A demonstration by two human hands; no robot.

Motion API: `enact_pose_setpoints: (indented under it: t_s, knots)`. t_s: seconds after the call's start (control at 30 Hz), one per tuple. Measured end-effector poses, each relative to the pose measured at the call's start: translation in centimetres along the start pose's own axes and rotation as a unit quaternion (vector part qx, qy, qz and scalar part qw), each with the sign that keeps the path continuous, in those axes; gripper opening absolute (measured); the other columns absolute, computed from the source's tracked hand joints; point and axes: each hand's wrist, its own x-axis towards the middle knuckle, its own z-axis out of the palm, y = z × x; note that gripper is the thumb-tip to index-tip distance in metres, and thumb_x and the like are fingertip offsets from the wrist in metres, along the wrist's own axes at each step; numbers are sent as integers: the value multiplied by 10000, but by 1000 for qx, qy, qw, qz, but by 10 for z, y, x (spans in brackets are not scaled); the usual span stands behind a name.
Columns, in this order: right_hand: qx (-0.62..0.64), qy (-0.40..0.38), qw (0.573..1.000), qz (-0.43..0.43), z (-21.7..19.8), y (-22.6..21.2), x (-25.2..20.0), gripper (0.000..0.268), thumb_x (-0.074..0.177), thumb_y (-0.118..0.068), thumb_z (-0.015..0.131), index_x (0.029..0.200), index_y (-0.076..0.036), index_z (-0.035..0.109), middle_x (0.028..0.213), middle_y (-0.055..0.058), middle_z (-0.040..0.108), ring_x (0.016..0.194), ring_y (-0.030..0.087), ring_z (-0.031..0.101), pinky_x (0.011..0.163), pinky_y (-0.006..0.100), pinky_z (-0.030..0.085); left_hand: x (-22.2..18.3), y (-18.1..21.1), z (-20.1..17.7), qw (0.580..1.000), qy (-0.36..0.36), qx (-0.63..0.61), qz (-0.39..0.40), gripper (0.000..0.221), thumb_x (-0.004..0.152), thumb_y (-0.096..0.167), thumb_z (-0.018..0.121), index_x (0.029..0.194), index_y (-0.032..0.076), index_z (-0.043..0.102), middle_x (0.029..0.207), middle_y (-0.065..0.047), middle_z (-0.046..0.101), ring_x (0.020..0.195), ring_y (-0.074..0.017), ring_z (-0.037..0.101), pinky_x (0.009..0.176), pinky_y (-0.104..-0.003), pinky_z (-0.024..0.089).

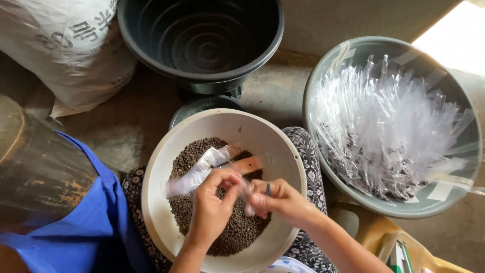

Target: Manually filling and sorting small plastic packets with food pellets from a bowl while sitting on the floor.

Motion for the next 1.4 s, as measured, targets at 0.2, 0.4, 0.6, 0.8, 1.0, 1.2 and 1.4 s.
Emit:
enact_pose_setpoints:
  t_s: [0.2, 0.4, 0.6, 0.8, 1.0, 1.2, 1.4]
  knots:
    - [8, 165, 984, -59, 5, 4, 11, 482, 930, -38, 684, 1370, -16, 490, 766, 72, 625, 585, 116, 555, 497, 218, 437, 3, 24, 3, 981, -87, -97, -142, 211, 953, 196, 645, 1018, 7, 711, 820, -52, 743, 703, -92, 646, 620, -220, 518]
    - [-238, 167, 955, -63, 19, 12, 8, 111, 951, -124, 672, 949, -24, 719, 683, 7, 682, 549, 56, 535, 492, 199, 410, 14, -8, 1, 996, 32, 61, 55, 166, 1055, 205, 479, 964, 70, 509, 756, -12, 516, 604, -110, 505, 503, -207, 461]
    - [-279, 165, 934, -150, 23, 10, -14, 176, 981, -116, 607, 885, -25, 723, 557, -25, 559, 462, 82, 425, 420, 240, 295, 59, 54, -30, 979, 190, -7, 69, 63, 1014, 18, 577, 1017, 20, 514, 802, -61, 627, 680, -114, 595, 610, -210, 497]
    - [-453, 303, 806, -229, -77, 25, -36, 308, 788, 94, 693, 1010, -110, 755, 815, 2, 788, 539, 64, 626, 438, 161, 471, 108, 20, -6, 981, 145, -87, 101, 292, 1006, 151, 591, 1187, -25, 444, 1091, -175, 597, 729, -139, 579, 628, -209, 563]
    - [-497, 535, 682, 40, -244, 66, -79, 275, 1090, -430, 655, 1132, -179, 759, 906, 154, 745, 931, 444, 671, 805, 530, 498, 51, -128, 86, 914, -67, 366, 164, 258, 797, 140, 797, 1017, 135, 662, 993, -37, 647, 909, -250, 666, 765, -382, 548]
    - [-560, 520, 644, -27, -240, 66, -76, 440, 1106, -391, 624, 1364, -37, 658, 1173, 284, 533, 1147, 517, 536, 1029, 554, 447, 38, -107, 73, 894, -118, 401, 160, 100, 866, 115, 753, 825, 92, 664, 754, -71, 630, 731, -265, 667, 681, -370, 537]
    - [-308, 442, 833, -130, -117, 16, -30, 484, 1127, -390, 461, 1018, -74, 811, 853, 190, 716, 755, 255, 643, 744, 398, 563, 43, -57, 37, 984, -31, 172, 34, 24, 867, 198, 755, 891, 193, 752, 742, -48, 719, 748, -282, 733, 697, -376, 578]
